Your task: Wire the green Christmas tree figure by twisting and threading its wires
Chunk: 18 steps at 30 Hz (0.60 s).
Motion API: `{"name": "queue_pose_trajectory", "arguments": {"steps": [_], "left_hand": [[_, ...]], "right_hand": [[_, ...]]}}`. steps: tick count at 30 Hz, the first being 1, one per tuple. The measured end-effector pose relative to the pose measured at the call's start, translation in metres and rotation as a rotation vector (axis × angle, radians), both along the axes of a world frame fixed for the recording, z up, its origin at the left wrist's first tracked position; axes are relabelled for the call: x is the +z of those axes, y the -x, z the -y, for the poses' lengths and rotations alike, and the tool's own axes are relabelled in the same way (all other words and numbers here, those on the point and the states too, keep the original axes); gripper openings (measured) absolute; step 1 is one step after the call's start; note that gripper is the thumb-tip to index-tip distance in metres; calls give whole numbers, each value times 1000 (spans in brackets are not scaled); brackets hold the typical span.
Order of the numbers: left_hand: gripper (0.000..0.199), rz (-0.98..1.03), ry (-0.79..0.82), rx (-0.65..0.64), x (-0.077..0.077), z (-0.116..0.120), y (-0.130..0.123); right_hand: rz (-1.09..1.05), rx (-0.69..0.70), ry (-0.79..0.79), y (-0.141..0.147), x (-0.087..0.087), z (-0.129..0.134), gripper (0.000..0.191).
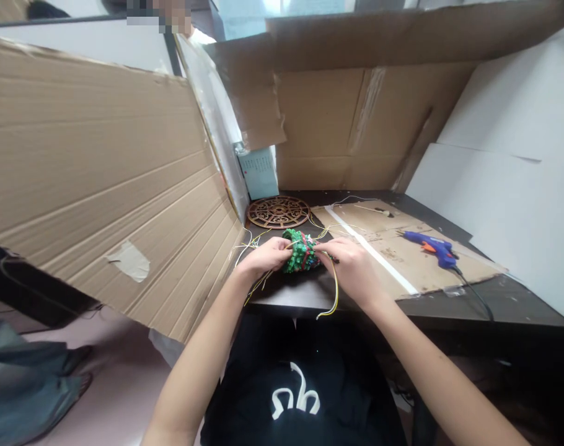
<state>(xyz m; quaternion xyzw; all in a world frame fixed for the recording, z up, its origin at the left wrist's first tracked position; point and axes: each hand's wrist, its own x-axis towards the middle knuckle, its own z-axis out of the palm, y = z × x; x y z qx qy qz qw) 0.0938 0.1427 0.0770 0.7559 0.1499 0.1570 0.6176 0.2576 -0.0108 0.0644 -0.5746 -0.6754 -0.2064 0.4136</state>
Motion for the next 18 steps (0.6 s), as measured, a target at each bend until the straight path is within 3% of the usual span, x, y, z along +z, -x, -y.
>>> {"name": "queue_pose_trajectory", "arguments": {"steps": [5,10,15,18], "left_hand": [[16,-43,-63,-17,5,-3,-6],[9,-12,-145,38,4,-7,-18],[22,-6,-219,87,-4,-9,-11],[28,-20,-278,102,-3,-10,-1]], "right_hand": [[-38,21,12,-4,-2,-2,15],[-156,63,39,-5,1,-1,14],[-417,117,69,-6,2,1,13],[-649,143,107,-7,-1,2,24]]}}
